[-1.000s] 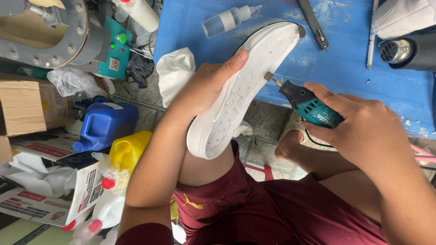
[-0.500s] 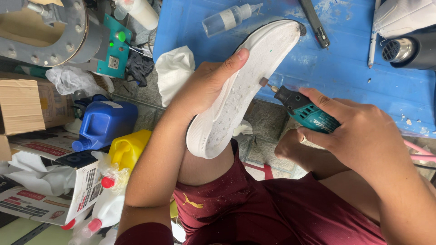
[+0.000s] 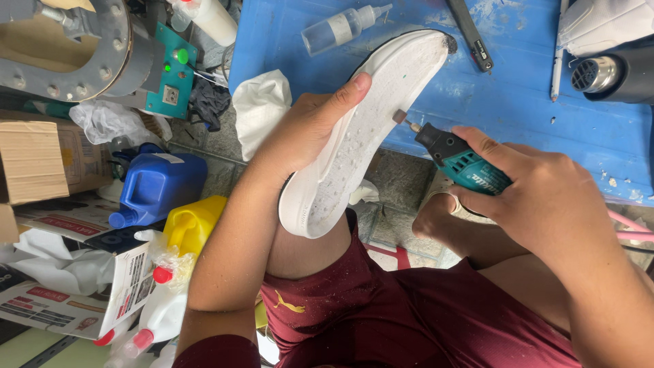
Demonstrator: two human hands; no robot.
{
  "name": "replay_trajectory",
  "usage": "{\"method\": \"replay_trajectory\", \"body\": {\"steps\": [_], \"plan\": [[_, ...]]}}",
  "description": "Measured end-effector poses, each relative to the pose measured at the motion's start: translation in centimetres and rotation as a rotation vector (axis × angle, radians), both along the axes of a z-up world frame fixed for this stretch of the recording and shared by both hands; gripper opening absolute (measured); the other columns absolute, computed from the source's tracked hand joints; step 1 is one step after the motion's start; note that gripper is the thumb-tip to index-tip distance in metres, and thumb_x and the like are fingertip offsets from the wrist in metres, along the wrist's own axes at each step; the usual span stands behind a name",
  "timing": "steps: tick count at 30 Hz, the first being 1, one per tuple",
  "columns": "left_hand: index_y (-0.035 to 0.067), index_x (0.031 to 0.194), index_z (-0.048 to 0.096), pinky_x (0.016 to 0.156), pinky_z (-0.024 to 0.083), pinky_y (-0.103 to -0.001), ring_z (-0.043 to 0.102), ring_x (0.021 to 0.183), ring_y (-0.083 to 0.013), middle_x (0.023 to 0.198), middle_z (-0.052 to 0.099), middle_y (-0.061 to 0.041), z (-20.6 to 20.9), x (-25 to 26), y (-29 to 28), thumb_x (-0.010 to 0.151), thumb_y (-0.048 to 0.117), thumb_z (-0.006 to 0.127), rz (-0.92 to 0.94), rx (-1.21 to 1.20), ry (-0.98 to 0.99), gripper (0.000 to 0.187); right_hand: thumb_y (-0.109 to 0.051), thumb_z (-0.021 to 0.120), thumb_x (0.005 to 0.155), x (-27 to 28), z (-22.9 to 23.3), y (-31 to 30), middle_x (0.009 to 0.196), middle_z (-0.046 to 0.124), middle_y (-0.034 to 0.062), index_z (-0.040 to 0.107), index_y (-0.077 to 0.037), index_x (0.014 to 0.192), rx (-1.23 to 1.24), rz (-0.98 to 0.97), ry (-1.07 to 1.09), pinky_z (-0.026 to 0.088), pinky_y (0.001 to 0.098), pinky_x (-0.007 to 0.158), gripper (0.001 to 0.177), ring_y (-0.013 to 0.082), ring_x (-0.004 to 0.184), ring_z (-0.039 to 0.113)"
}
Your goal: The person uses a rotary tool to grind the surface of a white shoe sole, creating a textured pattern. They periodically wipe the sole with a cloth to remove debris and inspect the progress. The task involves alternating between grinding and cleaning the sole.
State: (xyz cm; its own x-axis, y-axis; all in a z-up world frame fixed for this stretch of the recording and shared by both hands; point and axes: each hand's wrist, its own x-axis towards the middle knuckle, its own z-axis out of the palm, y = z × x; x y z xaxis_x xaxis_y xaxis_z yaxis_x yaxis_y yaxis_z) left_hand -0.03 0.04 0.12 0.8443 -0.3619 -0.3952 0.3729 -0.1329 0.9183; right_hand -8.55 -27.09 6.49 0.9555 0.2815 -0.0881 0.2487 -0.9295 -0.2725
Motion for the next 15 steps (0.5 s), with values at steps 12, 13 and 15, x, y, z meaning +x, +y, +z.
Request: {"method": "replay_trajectory", "body": {"steps": [12,13,15], "plan": [[-0.005,0.113,0.078,0.071,0.063,-0.033,0.079,0.082,-0.0226,0.091,0.081,-0.019,0.09,-0.13,0.00,0.084,0.075,0.055,-0.020,-0.068,0.058,0.088,-0.040,0.087,0.067,-0.53,0.04,0.28,0.102,0.078,0.0079,0.066,-0.028,0.140,0.080,-0.004,0.103,0.060,0.0412,0.067,0.077,0.0285,0.073,0.075],[-0.004,0.114,0.077,0.073,0.063,-0.032,0.079,0.085,-0.0222,0.094,0.081,-0.019,0.00,-0.05,0.00,0.083,0.076,0.054,-0.012,-0.059,0.029,0.089,-0.040,0.087,0.067,-0.47,0.02,0.21,0.104,0.077,0.0102,0.066,-0.026,0.139,0.099,0.020,0.038,0.060,0.0424,0.069,0.076,0.0301,0.076,0.074],[-0.004,0.115,0.076,0.075,0.063,-0.032,0.080,0.088,-0.0218,0.097,0.081,-0.019,-0.12,0.07,0.03,0.083,0.077,0.054,-0.007,-0.036,-0.008,0.091,-0.039,0.087,0.067,-0.12,-0.02,0.15,0.105,0.078,0.0104,0.067,-0.027,0.138,0.061,-0.046,0.040,0.059,0.0430,0.068,0.075,0.0311,0.078,0.074]]}}
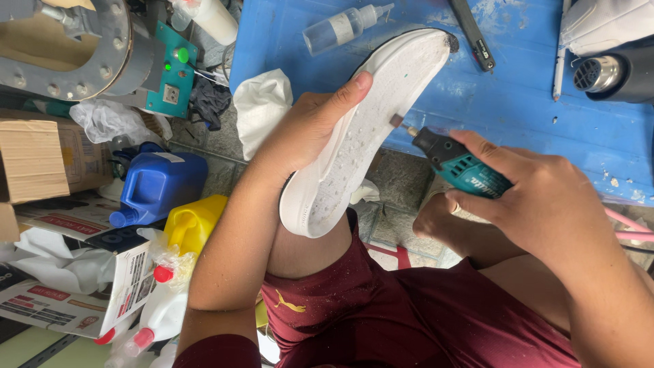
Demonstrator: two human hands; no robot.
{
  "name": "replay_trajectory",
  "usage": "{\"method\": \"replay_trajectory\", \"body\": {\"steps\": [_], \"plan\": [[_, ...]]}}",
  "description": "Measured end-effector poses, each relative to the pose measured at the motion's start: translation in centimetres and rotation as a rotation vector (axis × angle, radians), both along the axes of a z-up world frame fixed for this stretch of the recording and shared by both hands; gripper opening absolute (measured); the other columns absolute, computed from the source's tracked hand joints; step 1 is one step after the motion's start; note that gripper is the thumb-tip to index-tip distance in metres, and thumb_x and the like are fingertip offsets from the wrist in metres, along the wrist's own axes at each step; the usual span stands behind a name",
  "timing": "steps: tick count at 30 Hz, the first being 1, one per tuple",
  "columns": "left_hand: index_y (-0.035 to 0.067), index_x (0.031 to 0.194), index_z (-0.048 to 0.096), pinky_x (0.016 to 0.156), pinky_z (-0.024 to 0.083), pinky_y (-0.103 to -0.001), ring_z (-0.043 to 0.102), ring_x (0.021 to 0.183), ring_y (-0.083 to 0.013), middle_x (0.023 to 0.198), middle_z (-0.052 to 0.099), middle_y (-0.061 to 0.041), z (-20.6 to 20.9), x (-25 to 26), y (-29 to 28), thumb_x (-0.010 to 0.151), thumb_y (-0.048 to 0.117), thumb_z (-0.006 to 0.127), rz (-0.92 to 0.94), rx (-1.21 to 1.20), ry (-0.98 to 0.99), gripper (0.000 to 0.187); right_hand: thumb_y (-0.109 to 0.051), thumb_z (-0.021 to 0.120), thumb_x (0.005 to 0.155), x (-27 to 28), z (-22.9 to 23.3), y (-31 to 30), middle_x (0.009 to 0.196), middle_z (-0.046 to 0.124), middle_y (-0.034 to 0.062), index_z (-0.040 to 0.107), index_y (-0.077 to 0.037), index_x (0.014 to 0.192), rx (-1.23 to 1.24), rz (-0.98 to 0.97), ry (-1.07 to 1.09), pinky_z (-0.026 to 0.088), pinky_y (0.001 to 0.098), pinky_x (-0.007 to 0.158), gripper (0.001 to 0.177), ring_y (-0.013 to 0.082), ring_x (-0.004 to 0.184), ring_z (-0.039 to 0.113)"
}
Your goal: The person uses a rotary tool to grind the surface of a white shoe sole, creating a textured pattern. They periodically wipe the sole with a cloth to remove debris and inspect the progress. The task involves alternating between grinding and cleaning the sole.
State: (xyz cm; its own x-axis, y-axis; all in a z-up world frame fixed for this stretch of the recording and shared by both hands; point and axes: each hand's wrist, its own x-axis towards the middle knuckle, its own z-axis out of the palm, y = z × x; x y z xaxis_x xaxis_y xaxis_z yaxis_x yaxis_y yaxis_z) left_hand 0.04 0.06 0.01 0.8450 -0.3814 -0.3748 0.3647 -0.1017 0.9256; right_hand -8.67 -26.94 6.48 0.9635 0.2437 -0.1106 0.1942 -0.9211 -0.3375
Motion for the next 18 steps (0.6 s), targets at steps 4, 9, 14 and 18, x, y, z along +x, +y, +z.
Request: {"method": "replay_trajectory", "body": {"steps": [4,9,14,18], "plan": [[-0.003,0.115,0.076,0.075,0.065,-0.032,0.081,0.088,-0.0230,0.096,0.081,-0.019,-0.1,0.0,-0.1,0.081,0.078,0.052,0.004,0.045,-0.003,0.092,-0.040,0.088,0.067,0.0,-0.1,0.2,0.103,0.077,0.0114,0.067,-0.026,0.138,-0.006,-0.032,0.016,0.059,0.0433,0.070,0.076,0.0316,0.081,0.075],[-0.003,0.111,0.079,0.076,0.063,-0.032,0.081,0.087,-0.0234,0.094,0.082,-0.019,-0.1,0.0,0.1,0.082,0.079,0.052,-0.020,0.020,0.005,0.092,-0.041,0.088,0.069,-0.6,0.1,0.6,0.101,0.078,0.0115,0.066,-0.025,0.138,0.012,-0.001,0.093,0.061,0.0411,0.068,0.074,0.0286,0.076,0.075],[-0.004,0.111,0.079,0.080,0.061,-0.031,0.078,0.092,-0.0212,0.098,0.082,-0.016,-0.4,0.2,0.1,0.082,0.077,0.057,0.026,0.005,0.041,0.088,-0.043,0.086,0.069,-1.6,0.5,1.4,0.099,0.078,0.0098,0.067,-0.025,0.136,0.065,0.074,0.088,0.061,0.0395,0.068,0.071,0.0257,0.071,0.076],[-0.004,0.107,0.080,0.078,0.062,-0.033,0.080,0.087,-0.0236,0.093,0.082,-0.018,-0.2,0.1,0.2,0.081,0.074,0.057,0.031,0.012,0.105,0.086,-0.051,0.084,0.069,-1.7,0.3,1.5,0.093,0.080,0.0048,0.066,-0.030,0.140,-0.053,0.033,0.232,0.062,0.0365,0.061,0.076,0.0217,0.067,0.077]]}}
